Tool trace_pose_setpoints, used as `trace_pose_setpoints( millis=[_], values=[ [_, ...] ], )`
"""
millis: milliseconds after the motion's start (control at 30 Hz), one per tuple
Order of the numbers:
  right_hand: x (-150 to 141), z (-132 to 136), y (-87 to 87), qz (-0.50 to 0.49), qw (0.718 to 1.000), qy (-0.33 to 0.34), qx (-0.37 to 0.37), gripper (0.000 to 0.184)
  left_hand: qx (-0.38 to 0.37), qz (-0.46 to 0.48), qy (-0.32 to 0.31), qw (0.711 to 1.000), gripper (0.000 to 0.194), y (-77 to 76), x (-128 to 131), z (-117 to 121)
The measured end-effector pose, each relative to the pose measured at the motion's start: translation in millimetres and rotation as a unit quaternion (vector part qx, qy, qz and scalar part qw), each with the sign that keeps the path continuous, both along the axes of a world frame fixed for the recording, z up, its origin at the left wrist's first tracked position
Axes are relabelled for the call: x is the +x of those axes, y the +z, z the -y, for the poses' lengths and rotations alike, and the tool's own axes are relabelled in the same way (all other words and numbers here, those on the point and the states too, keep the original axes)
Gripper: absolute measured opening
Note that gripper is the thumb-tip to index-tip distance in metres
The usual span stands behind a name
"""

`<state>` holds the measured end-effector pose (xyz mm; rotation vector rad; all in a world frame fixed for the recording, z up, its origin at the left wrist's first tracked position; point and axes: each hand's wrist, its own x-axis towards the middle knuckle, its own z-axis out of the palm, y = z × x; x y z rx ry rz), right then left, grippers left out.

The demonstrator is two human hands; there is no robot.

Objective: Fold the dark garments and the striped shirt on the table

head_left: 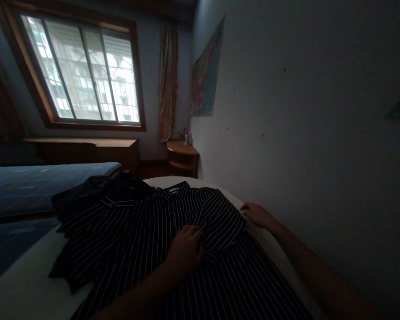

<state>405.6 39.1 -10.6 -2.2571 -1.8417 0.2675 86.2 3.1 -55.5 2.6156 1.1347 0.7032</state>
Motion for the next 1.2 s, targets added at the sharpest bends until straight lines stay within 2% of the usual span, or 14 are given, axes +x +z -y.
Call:
trace_pose_setpoints(
  millis=[100, 200, 300, 400, 467, 633, 767, 900, 1067, 1133, 1200],
  values=[
    [3.6, 15.9, -2.2, -0.034, 0.997, 0.062, -0.036, 0.03, 0.004, 0.026, 0.004, 1.0, 0.035, -2.1, -0.7, -5.3],
    [0.3, 28.4, -12.0, -0.09, 0.991, 0.1, -0.028, 0.034, 0.016, 0.061, 0.036, 0.997, 0.037, -3.2, -3.9, -11.7],
    [-8.5, 37.6, -22.5, -0.115, 0.991, 0.07, 0.019, 0.033, 0.015, 0.09, 0.081, 0.993, 0.037, -3.8, -8.3, -19.2],
    [-20.3, 45.0, -26.4, -0.051, 0.996, 0.014, 0.069, 0.025, 0.0, 0.109, 0.116, 0.987, 0.039, -6.9, -11.5, -26.7],
    [-25.8, 48.2, -25.9, -0.012, 0.996, 0.003, 0.09, 0.019, -0.003, 0.124, 0.12, 0.985, 0.041, -10.3, -12.5, -30.9],
    [-21.2, 48.5, -31.7, -0.03, 0.992, 0.029, 0.12, 0.02, 0.01, 0.164, 0.095, 0.982, 0.042, -14.6, -13.5, -36.1],
    [-14.4, 46.9, -40.3, -0.031, 0.982, 0.071, 0.17, 0.027, 0.03, 0.175, 0.083, 0.981, 0.025, -11.1, -12.9, -35.4],
    [-20.0, 46.9, -34.8, -0.006, 0.979, 0.118, 0.165, 0.024, 0.056, 0.147, 0.073, 0.985, 0.015, -5.0, -10.9, -28.1],
    [-38.9, 44.6, -20.4, 0.067, 0.979, 0.072, 0.177, 0.02, 0.086, 0.09, -0.008, 0.992, 0.011, 4.4, -8.7, -11.6],
    [-46.8, 43.3, -20.3, 0.071, 0.977, 0.089, 0.182, 0.019, 0.066, 0.044, -0.049, 0.996, 0.014, 7.8, -8.6, -5.6],
    [-54.0, 42.3, -23.4, 0.052, 0.972, 0.145, 0.179, 0.026, 0.052, 0.001, -0.084, 0.995, 0.02, 10.8, -8.9, -0.9]
  ],
)
